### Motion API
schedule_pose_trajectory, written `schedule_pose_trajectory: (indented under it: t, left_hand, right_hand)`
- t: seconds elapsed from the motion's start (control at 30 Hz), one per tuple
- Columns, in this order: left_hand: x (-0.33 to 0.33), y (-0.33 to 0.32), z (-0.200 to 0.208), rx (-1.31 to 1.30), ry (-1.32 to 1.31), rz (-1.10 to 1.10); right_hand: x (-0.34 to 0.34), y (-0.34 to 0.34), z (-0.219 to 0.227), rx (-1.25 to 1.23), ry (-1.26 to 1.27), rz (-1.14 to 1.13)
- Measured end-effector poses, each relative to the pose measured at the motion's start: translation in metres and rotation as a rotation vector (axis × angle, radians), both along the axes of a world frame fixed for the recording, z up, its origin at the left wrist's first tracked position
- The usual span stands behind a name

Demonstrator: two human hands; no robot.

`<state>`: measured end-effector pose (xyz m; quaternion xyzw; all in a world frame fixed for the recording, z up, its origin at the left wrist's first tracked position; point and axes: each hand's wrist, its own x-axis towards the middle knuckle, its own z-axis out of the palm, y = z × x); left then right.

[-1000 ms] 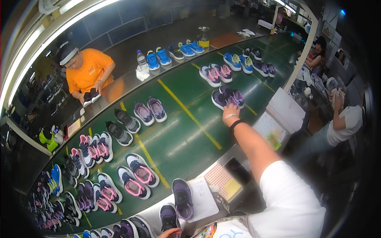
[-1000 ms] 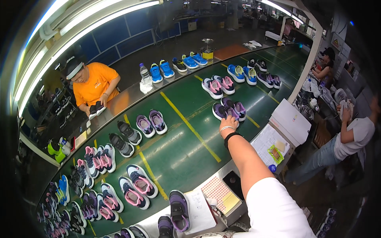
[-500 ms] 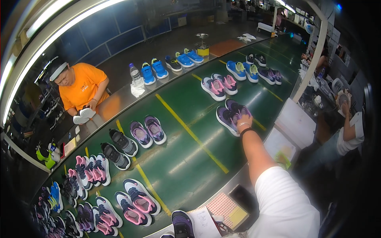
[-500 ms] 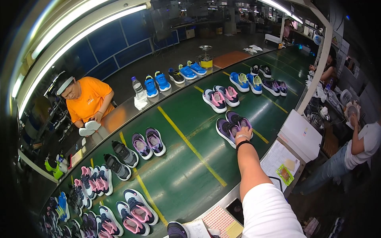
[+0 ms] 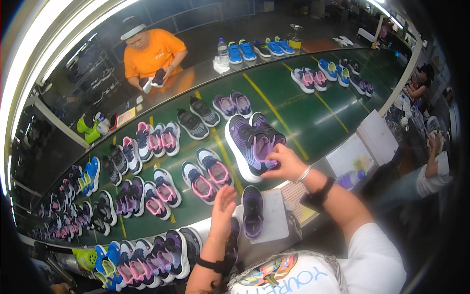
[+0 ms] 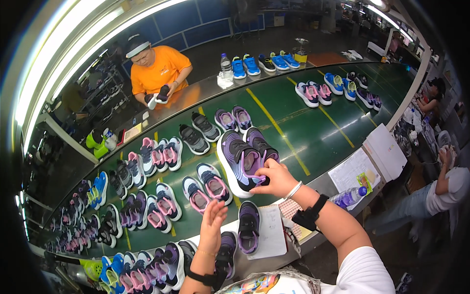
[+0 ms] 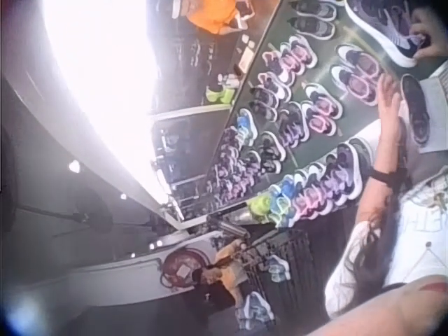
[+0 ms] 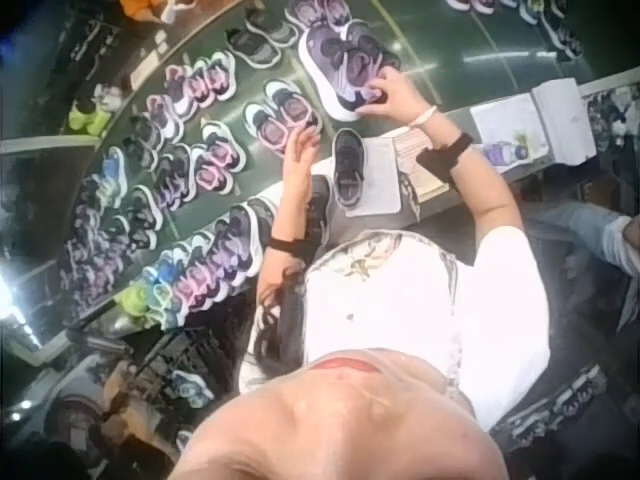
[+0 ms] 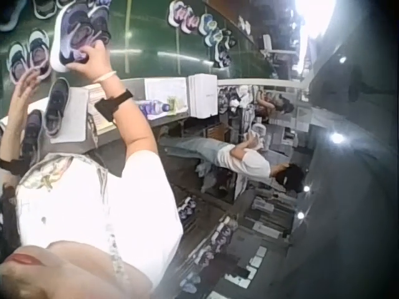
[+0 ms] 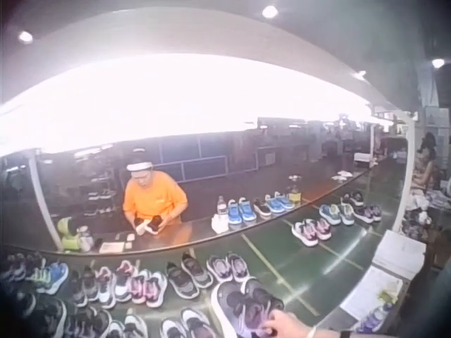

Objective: The recorder is inspecting and sorting pairs of shoes from a conveyor belt and placing them onto a rack in a factory setting.

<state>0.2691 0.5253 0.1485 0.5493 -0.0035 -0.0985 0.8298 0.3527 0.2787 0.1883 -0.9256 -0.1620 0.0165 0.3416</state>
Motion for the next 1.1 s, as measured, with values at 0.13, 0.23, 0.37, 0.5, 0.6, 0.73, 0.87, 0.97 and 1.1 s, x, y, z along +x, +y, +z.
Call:
schedule_pose_trajectory:
  t: [0.13,0.23,0.37,0.5,0.6,0.73,0.87,0.97,1.1]
  left_hand:
    - [0.018,0.022,0.034,-0.536,0.100,-0.064]
    - [-0.008,0.067,0.044,-0.744,0.083,-0.160]
    - [-0.046,0.090,0.061,-0.991,0.077,-0.245]
    - [-0.064,0.101,0.057,-0.731,0.139,-0.139]
    - [-0.068,0.110,0.047,-0.963,0.191,-0.171]
    - [-0.070,0.113,0.045,-0.934,0.186,-0.154]
    - [-0.070,0.114,0.045,-1.168,0.099,-0.310]
    - [-0.065,0.104,0.056,-1.546,-0.017,-0.490]
    - [-0.055,0.123,0.043,-1.199,-0.091,-0.314]
  right_hand:
    - [-0.081,0.083,0.060,-0.108,-0.292,0.210]
    - [-0.116,0.115,0.097,0.066,-0.288,0.338]
    - [-0.140,0.121,0.066,1.119,0.148,-0.131]
    - [-0.141,0.152,0.049,1.416,0.535,0.066]
    - [-0.149,0.163,0.042,1.451,0.589,0.059]
    - [-0.152,0.164,0.035,1.350,0.569,0.115]
    - [-0.156,0.166,0.031,1.422,0.537,0.139]
    - [-0.152,0.165,0.030,1.558,0.717,0.072]
    - [-0.153,0.178,0.046,1.694,0.864,0.040]
